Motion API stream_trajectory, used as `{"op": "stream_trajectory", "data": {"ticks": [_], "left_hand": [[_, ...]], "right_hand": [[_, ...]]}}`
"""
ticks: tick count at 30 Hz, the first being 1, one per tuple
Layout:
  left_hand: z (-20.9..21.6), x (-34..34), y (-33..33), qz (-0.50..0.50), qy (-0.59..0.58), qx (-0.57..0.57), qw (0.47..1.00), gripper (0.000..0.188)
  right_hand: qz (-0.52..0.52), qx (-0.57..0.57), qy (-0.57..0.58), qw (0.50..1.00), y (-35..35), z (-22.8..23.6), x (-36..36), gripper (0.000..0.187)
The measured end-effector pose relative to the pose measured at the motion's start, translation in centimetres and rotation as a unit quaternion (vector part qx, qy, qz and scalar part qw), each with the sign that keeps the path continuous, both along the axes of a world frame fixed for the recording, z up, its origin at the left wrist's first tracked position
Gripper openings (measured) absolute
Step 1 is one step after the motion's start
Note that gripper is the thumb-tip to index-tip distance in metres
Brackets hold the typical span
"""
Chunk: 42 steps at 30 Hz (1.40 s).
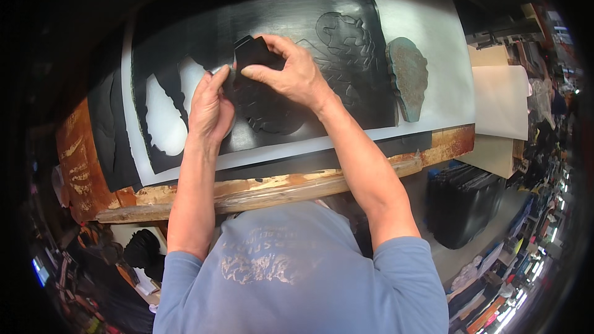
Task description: The person repeatedly feeds black rubber pieces through a roller machine, peels off cut shapes, and stacks them on a nearby table. The person handles multiple rubber pieces one at a time, using both hands to position and remove the cutouts.
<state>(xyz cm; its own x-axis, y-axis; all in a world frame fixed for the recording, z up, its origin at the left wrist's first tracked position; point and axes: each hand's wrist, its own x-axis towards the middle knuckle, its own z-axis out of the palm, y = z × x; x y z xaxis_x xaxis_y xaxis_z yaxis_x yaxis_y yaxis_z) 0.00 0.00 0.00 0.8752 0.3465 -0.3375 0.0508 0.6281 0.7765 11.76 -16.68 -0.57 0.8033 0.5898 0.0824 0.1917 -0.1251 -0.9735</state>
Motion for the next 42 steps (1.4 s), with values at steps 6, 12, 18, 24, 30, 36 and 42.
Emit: {"op": "stream_trajectory", "data": {"ticks": [6, 12, 18, 24, 30, 36, 42], "left_hand": [[3.5, -3.7, -1.8, 0.059, 0.149, 0.181, 0.97, 0.054], [6.3, -4.6, -3.8, 0.058, 0.053, 0.12, 0.99, 0.05], [5.5, 0.5, -6.4, -0.019, 0.145, -0.108, 0.983, 0.041], [5.3, 2.2, -7.5, -0.052, 0.168, -0.036, 0.984, 0.041], [3.9, 2.5, -9.4, -0.017, 0.115, 0.093, 0.989, 0.051], [1.6, 4.0, -9.9, -0.015, 0.079, 0.065, 0.995, 0.032], [0.8, 4.5, -9.9, -0.018, -0.018, 0.029, 0.999, 0.029]], "right_hand": [[-0.042, 0.105, 0.019, 0.993, -4.1, 3.6, -4.0, 0.032], [-0.056, 0.203, 0.097, 0.973, -12.7, 8.3, -1.6, 0.03], [-0.022, -0.127, 0.045, 0.991, -11.1, 4.0, 4.1, 0.044], [-0.078, -0.104, -0.119, 0.984, -8.5, -1.3, 3.4, 0.039], [-0.087, -0.063, -0.071, 0.992, -8.7, -1.6, 3.6, 0.049], [-0.056, -0.023, -0.111, 0.992, -8.9, -1.5, 4.2, 0.05], [-0.02, 0.009, -0.023, 0.999, -9.4, -1.0, 4.7, 0.06]]}}
